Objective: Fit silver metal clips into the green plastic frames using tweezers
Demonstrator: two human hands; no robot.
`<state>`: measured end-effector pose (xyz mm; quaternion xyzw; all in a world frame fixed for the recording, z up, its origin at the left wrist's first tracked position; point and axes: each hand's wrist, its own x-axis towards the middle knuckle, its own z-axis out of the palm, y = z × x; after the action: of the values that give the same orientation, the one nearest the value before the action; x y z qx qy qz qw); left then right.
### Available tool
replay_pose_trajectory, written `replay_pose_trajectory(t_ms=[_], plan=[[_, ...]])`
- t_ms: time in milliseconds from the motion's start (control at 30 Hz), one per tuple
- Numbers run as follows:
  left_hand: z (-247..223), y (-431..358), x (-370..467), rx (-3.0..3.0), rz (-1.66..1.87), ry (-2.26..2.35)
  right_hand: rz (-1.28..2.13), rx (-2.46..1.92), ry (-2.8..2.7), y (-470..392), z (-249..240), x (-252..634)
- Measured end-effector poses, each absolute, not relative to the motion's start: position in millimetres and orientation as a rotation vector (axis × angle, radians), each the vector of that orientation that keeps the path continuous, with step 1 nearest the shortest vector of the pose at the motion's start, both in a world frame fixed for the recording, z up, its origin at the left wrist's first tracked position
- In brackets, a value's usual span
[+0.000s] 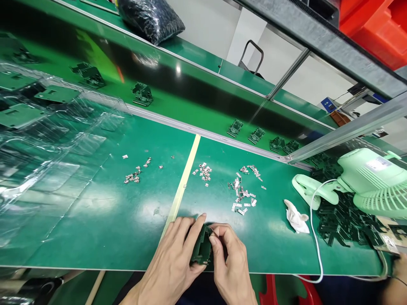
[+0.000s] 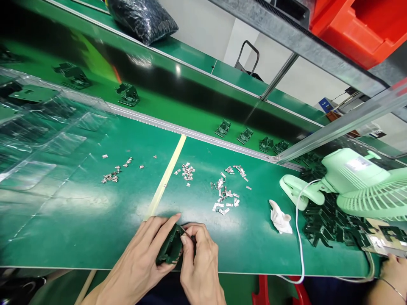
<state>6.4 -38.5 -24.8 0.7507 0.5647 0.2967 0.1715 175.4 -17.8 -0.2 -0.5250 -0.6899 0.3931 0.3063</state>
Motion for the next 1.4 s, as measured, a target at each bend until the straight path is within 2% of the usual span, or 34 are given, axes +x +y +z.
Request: replay_pose_trajectory(t_ms=[467,700,900,1033,1133,1267,1400], plan=[[-20.1,-38.8,10.1,2.182,0.810,1.581,0.763,-1.458,-1.973,-19.2,0.4,178.7],[-21.2,-39.8,8.8,2.166,0.752,1.593,0.844,-1.386,-1.915,-21.0,-3.6,179.8],[-17.8,-40.2,9.6,2.195,0.774,1.590,0.592,-1.364,-2.025,-25.4,-14.5,181.6],[-17.9,-39.8,10.1,2.175,0.790,1.535,0.552,-1.380,-2.018,-26.3,-16.0,180.4],[-19.6,-39.9,9.7,2.150,0.812,1.526,0.659,-1.402,-1.958,-22.8,-10.4,178.6],[-23.0,-38.8,1.6,2.086,0.754,1.483,1.009,-1.509,-1.789,-14.9,-6.6,177.0],[-16.3,-30.1,-11.3,2.037,0.532,1.381,1.220,-1.584,-1.537,-15.9,-14.9,176.8]])
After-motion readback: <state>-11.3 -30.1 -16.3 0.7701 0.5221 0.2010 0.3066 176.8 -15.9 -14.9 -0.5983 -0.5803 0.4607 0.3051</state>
